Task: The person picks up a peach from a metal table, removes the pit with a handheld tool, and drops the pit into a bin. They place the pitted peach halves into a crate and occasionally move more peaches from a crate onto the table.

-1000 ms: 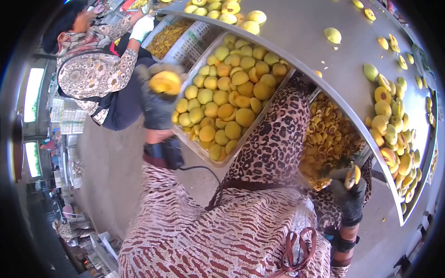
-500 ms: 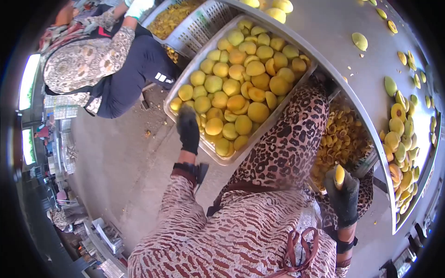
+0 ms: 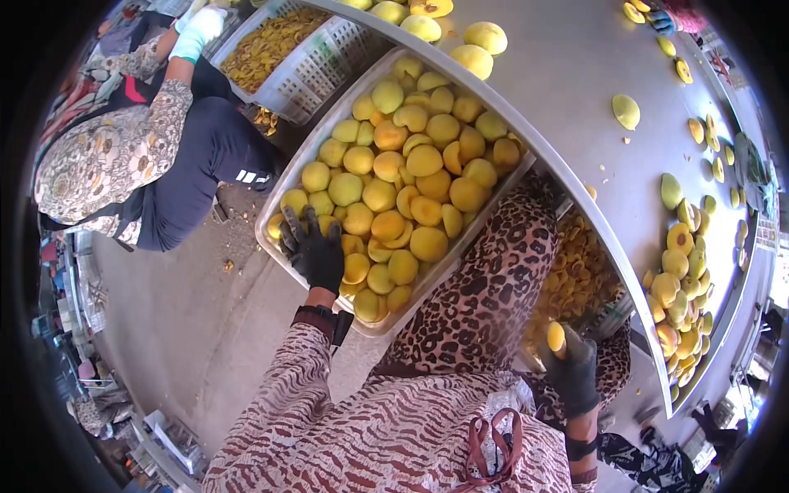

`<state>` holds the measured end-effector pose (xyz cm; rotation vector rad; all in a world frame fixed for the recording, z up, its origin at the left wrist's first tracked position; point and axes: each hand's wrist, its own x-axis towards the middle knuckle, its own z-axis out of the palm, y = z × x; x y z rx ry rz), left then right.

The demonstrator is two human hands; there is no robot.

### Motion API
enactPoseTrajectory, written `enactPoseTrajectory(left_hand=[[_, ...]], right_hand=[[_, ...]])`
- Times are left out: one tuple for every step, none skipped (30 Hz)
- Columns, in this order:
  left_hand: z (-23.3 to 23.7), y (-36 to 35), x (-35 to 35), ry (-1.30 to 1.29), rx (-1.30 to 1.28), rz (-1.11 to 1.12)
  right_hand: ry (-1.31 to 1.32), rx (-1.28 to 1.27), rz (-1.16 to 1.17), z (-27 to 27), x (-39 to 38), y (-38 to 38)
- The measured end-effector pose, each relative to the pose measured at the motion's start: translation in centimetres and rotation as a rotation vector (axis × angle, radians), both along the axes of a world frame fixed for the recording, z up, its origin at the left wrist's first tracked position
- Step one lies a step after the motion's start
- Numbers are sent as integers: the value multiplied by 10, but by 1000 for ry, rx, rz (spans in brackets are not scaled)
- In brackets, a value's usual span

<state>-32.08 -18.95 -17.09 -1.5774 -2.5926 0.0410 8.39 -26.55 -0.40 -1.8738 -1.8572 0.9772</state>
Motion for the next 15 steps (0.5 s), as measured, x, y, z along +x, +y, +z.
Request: enactPoseTrajectory(left_hand=[[-1,0,0,2,-16,3],[-1,2,1,6,-23,5],[-2,4,3,7,-20,6],[-5,5,3,12,-18,6],[-6,3,2,25,-18,4],[-4,1,1,43,-14,0],[-2,2,0,25,-15,-9],[-2,1,1,7,-15,-17],[-11,-3,-7,21,-10,-21],[-22,-6,-19,82,-71,-88],[-28,-4,-27,140,-128,-159],[-20,-5,-24,-156,152,-102],[-14,-9,-12,-50,194,-38],[-19,-17,-7,-64,209,-60],[-26,-21,10,301,136,-155]], right_hand=[[8,-8,-37,1,1,0],[-4,24,-31,-2,4,0],[-3,27,-30,-5,7,2],[-15,37,-13,-8,9,3],[-19,46,1,-10,11,1],[-1,50,-3,-13,13,-1],[21,9,-32,-16,17,0],[42,-32,-58,-19,20,1],[56,-27,-62,-20,24,-2],[80,-24,-76,-19,29,-6],[99,-17,-94,-18,35,-9],[101,-5,-119,-17,36,-11],[264,31,-219,-16,32,-13],[417,81,-330,-14,33,-17],[623,113,-499,-38,38,-28]])
